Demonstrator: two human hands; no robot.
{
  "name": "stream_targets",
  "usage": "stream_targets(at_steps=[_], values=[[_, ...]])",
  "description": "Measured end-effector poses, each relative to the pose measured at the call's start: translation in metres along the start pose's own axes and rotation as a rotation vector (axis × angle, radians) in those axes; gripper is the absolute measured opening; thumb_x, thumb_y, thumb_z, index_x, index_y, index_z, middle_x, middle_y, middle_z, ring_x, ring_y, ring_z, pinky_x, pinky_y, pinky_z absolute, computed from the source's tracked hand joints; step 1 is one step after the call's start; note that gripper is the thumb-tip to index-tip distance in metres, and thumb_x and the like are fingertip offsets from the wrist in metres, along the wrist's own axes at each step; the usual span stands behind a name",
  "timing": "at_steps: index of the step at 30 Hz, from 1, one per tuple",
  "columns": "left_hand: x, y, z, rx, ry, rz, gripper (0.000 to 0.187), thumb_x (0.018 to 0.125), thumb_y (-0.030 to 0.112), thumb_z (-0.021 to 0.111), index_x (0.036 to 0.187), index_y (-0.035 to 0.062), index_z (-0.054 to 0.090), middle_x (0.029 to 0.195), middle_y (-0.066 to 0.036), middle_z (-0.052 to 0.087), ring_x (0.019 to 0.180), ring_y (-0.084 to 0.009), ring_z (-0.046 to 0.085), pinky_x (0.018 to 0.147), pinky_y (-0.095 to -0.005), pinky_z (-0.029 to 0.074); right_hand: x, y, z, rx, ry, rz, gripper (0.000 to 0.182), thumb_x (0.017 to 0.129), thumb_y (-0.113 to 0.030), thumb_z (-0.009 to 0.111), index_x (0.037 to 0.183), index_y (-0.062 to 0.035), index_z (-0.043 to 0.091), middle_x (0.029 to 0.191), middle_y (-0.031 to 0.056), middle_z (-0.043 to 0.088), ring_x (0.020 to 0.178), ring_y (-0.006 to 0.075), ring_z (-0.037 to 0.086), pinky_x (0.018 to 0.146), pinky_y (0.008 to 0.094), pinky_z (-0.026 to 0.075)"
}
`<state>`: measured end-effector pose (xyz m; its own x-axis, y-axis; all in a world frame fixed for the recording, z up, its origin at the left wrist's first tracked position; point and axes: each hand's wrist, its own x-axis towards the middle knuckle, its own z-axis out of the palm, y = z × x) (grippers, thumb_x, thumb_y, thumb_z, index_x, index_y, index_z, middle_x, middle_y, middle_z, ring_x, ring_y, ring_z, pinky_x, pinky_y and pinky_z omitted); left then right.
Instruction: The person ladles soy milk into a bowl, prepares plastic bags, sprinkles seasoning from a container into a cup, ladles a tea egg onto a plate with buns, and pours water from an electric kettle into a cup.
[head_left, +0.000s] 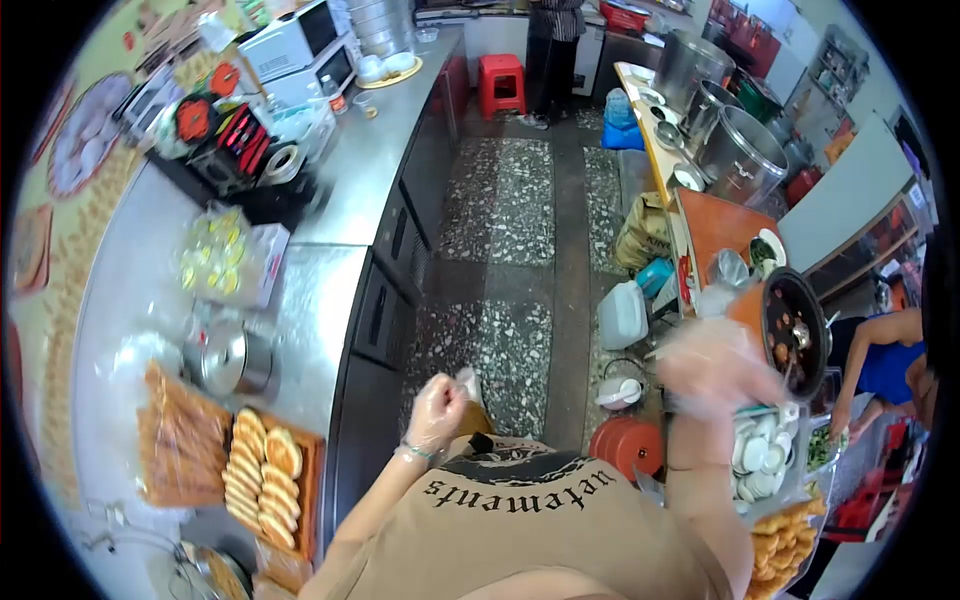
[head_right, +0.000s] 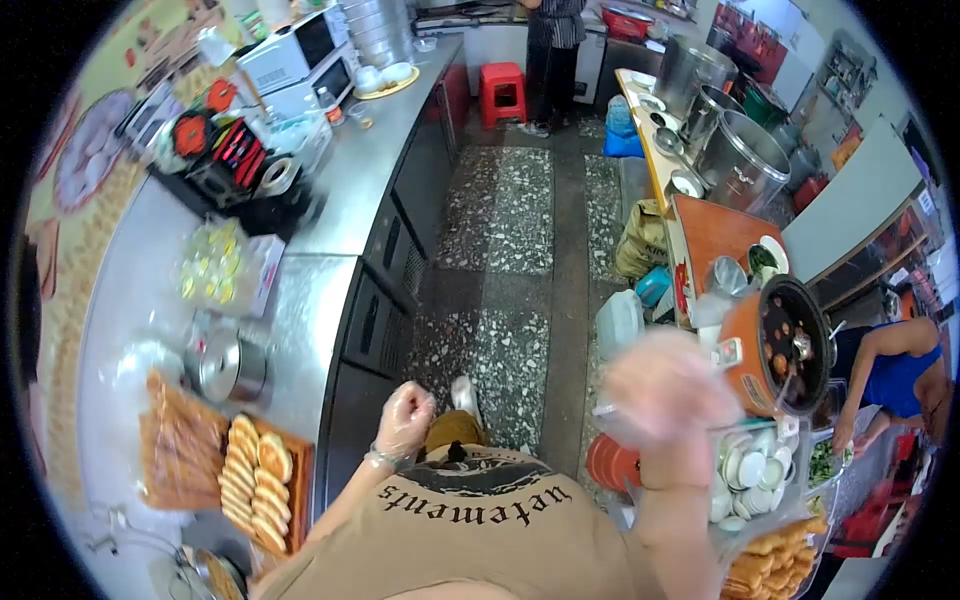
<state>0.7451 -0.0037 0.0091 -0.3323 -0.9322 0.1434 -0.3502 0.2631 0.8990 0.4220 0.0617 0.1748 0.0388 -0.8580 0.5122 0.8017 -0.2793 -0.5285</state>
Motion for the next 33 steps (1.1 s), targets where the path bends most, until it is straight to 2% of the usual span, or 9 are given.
stream_targets(at_steps=[1,3,5,9,14,18,23,29,33], values=[[0.025,-0.025,-0.003,0.005,0.053,-0.014,0.021,0.087,0.006,0.057,0.071,0.0035,0.044,0.067,-0.003,0.047,0.061,-0.0122,0.045,0.055,-0.0268,0.039,0.033,0.033,-0.042,-0.221,-0.109,0.283,0.036,0.087,-0.037,0.062,0.092,-0.0016,0.065,0.064,-0.0013,0.053,0.050,0.0060,0.043,0.045,0.0216,0.034],[0.083,-0.057,-0.013,-0.130,0.061,-0.175,0.021,0.091,0.007,0.054,0.074,0.0049,0.043,0.069,0.000,0.048,0.061,-0.0090,0.044,0.055,-0.0249,0.039,0.073,0.103,-0.090,-0.160,0.046,0.717,0.038,0.093,-0.033,0.056,0.110,0.0003,0.061,0.074,-0.0015,0.056,0.061,0.0040,0.046,0.052,0.0186,0.037],[0.148,-0.107,-0.014,-0.176,0.016,-0.279,0.020,0.094,0.009,0.053,0.076,0.0077,0.043,0.071,0.001,0.050,0.059,-0.0056,0.042,0.054,-0.0223,0.038,0.092,0.164,-0.152,-0.328,0.123,0.976,0.032,0.096,-0.029,0.054,0.113,-0.0029,0.060,0.076,-0.0021,0.057,0.064,0.0030,0.047,0.054,0.0182,0.039],[0.306,-0.108,0.008,-0.126,-0.319,-0.367,0.018,0.095,0.016,0.054,0.081,0.0070,0.047,0.078,-0.001,0.055,0.064,-0.0060,0.045,0.058,-0.0211,0.039,0.119,0.229,-0.258,-0.519,0.505,0.885,0.026,0.097,-0.030,0.052,0.107,-0.0071,0.061,0.076,-0.0023,0.057,0.063,0.0040,0.050,0.057,0.0204,0.044],[0.476,-0.105,0.087,-0.334,-0.669,-0.265,0.016,0.093,0.009,0.054,0.080,0.0068,0.045,0.081,-0.001,0.054,0.068,-0.0066,0.045,0.061,-0.0215,0.041,0.166,0.187,-0.369,-0.796,0.792,0.894,0.030,0.094,-0.033,0.055,0.105,-0.0062,0.062,0.078,0.0018,0.064,0.070,0.0094,0.060,0.065,0.0261,0.050],[0.586,-0.090,0.163,-0.214,-0.730,-0.106,0.012,0.095,0.010,0.053,0.085,0.0032,0.052,0.087,-0.004,0.059,0.069,-0.0069,0.048,0.063,-0.0213,0.042,0.175,0.147,-0.472,-0.885,0.948,0.875,0.028,0.092,-0.032,0.055,0.101,-0.0071,0.065,0.083,0.0059,0.068,0.080,0.0159,0.065,0.076,0.0319,0.050],[0.697,-0.063,0.232,-0.178,-0.798,-0.207,0.009,0.095,0.011,0.051,0.089,0.0048,0.052,0.092,-0.004,0.059,0.069,-0.0060,0.049,0.066,-0.0213,0.043,0.225,0.091,-0.583,-0.976,1.085,0.922,0.030,0.088,-0.034,0.054,0.100,-0.0088,0.066,0.092,0.0104,0.068,0.088,0.0234,0.065,0.083,0.0358,0.048],[0.831,-0.072,0.314,-0.072,-1.018,-0.269,0.013,0.097,0.016,0.048,0.102,0.0054,0.053,0.093,-0.003,0.058,0.069,-0.0066,0.050,0.066,-0.0221,0.043,0.282,0.051,-0.637,-0.902,1.464,0.745,0.030,0.085,-0.033,0.054,0.100,-0.0103,0.067,0.098,0.0113,0.067,0.096,0.0283,0.062,0.087,0.0362,0.047],[0.892,-0.079,0.390,0.100,-1.351,-0.193,0.036,0.098,0.018,0.048,0.130,0.0047,0.039,0.104,-0.007,0.056,0.074,-0.0098,0.053,0.069,-0.0248,0.046,0.266,0.074,-0.635,-1.019,1.873,0.686,0.032,0.085,-0.033,0.056,0.101,-0.0080,0.067,0.097,0.0152,0.067,0.095,0.0312,0.063,0.086,0.0393,0.047]])
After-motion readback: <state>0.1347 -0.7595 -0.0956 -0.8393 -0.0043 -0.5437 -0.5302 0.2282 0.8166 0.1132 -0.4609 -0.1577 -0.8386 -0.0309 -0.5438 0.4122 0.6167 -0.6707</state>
